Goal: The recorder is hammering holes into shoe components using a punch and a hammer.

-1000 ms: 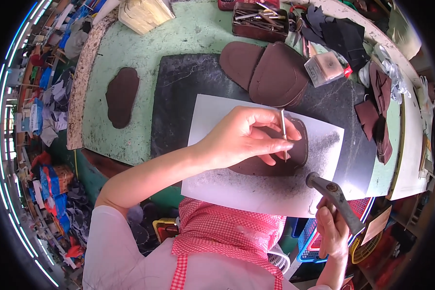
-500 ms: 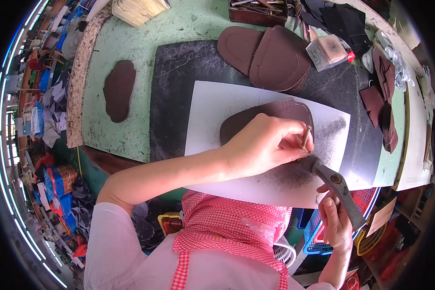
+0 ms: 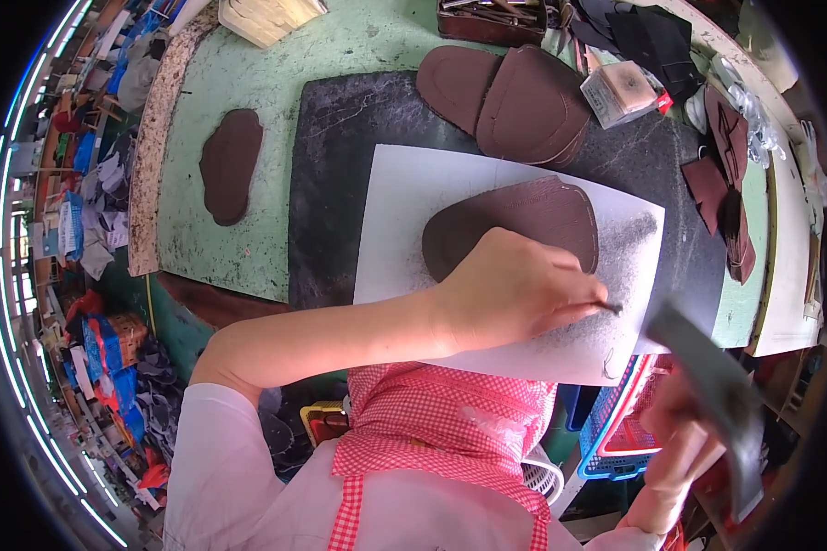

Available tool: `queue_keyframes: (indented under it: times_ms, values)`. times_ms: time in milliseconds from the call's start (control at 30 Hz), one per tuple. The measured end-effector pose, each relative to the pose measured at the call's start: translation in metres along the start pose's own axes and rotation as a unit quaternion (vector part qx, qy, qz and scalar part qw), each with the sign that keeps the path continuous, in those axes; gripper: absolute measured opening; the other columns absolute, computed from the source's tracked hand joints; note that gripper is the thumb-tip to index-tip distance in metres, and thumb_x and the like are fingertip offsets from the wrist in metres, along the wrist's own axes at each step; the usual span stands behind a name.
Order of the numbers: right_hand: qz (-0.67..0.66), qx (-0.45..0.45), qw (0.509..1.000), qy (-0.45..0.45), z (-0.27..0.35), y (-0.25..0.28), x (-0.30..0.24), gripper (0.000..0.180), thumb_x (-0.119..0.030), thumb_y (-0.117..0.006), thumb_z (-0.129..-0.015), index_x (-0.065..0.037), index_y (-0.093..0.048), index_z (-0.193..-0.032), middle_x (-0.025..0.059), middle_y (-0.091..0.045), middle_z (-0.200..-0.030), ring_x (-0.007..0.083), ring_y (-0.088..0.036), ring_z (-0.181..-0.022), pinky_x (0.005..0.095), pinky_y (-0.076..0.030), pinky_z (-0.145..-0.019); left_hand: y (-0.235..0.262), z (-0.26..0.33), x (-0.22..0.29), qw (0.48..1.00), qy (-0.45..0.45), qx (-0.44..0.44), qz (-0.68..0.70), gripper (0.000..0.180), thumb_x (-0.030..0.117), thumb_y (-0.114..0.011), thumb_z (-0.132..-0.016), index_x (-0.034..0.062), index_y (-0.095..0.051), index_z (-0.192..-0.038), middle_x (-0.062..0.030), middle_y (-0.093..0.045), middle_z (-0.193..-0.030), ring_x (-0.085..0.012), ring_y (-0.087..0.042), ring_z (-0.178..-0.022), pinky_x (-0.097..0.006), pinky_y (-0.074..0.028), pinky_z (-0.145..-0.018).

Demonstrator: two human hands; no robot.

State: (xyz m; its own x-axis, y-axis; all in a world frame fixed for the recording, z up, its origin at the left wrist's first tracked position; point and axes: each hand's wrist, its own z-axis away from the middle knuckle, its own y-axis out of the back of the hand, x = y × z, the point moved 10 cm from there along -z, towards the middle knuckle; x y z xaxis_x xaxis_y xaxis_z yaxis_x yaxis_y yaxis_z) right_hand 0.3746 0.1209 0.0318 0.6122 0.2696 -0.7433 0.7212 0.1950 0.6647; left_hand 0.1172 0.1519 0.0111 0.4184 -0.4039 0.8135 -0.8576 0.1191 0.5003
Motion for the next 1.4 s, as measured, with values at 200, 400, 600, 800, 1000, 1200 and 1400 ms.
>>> queue_keyframes:
  times_ms: [200,400,600,800,1000,1200,1400]
  values:
    - [-0.159,-0.097,0.982,-0.031,-0.065,-0.055,-0.068,0.033,-0.03,-0.046,-0.1,0.002,-0.049,-0.105,0.0013,-0.046,-0.063,0.0034,-0.033,-0.047,0.0198,-0.024,-0.042,-0.005,0.008,-0.049,0.952,0.164,-0.029,0.255,0.015,0.009,-0.066,-0.086,0.0028,-0.068,-0.1,-0.0081,-0.07,-0.091,-0.0106,-0.068,-0.08,-0.023,-0.052,-0.071]
    - [-0.146,-0.026,0.987,-0.068,-0.058,-0.037,-0.07,0.045,-0.037,-0.052,-0.096,0.003,-0.052,-0.117,0.0008,-0.049,-0.066,0.0057,-0.04,-0.053,0.0236,-0.032,-0.051,-0.005,0.008,-0.038,0.973,0.134,-0.05,0.179,0.013,0.011,-0.066,-0.086,0.0031,-0.068,-0.097,-0.0066,-0.07,-0.088,-0.0131,-0.068,-0.078,-0.024,-0.053,-0.069]
    - [0.175,-0.156,0.972,0.028,-0.05,-0.064,-0.077,0.032,-0.017,-0.071,-0.084,0.005,-0.06,-0.104,0.016,-0.062,-0.1,0.0159,-0.057,-0.08,0.0312,-0.045,-0.064,-0.001,0.011,-0.003,0.997,-0.034,-0.043,-0.05,0.014,0.012,-0.07,-0.079,0.0123,-0.071,-0.092,-0.0016,-0.068,-0.08,-0.0236,-0.066,-0.07,-0.03,-0.054,-0.06]
    - [-0.171,-0.121,0.973,-0.098,-0.056,-0.054,-0.062,0.037,-0.025,-0.053,-0.097,0.002,-0.048,-0.122,0.0033,-0.05,-0.075,0.0085,-0.043,-0.061,0.024,-0.035,-0.055,0.0,0.012,-0.043,0.963,0.159,-0.059,0.207,0.013,0.008,-0.067,-0.085,0.0011,-0.067,-0.097,-0.0074,-0.07,-0.088,-0.0103,-0.068,-0.081,-0.023,-0.052,-0.074]
    - [-0.149,-0.071,0.986,-0.02,-0.057,-0.049,-0.071,0.034,-0.028,-0.051,-0.098,0.002,-0.049,-0.113,0.0054,-0.053,-0.072,0.0033,-0.032,-0.047,0.0183,-0.024,-0.043,-0.004,0.011,-0.042,0.96,0.153,-0.069,0.223,0.012,0.007,-0.066,-0.085,0.0007,-0.067,-0.096,-0.0064,-0.07,-0.087,-0.012,-0.068,-0.081,-0.023,-0.052,-0.074]
    - [-0.301,-0.04,0.953,-0.009,-0.044,-0.021,-0.071,0.032,-0.036,-0.059,-0.088,-0.004,-0.059,-0.089,0.0053,-0.052,-0.067,0.0175,-0.047,-0.053,0.0327,-0.039,-0.053,0.006,0.008,-0.011,0.998,0.04,-0.052,0.015,0.015,0.015,-0.069,-0.082,0.0063,-0.069,-0.094,-0.0056,-0.069,-0.086,-0.0201,-0.067,-0.073,-0.027,-0.053,-0.065]
    - [-0.079,-0.052,0.995,-0.016,-0.063,-0.054,-0.076,0.027,-0.023,-0.055,-0.095,0.002,-0.057,-0.104,0.0057,-0.052,-0.073,0.0123,-0.044,-0.057,0.03,-0.037,-0.053,0.0,0.015,-0.045,0.962,0.17,-0.053,0.206,0.012,0.009,-0.067,-0.086,0.0028,-0.066,-0.095,-0.0044,-0.069,-0.089,-0.0112,-0.068,-0.081,-0.025,-0.053,-0.073]
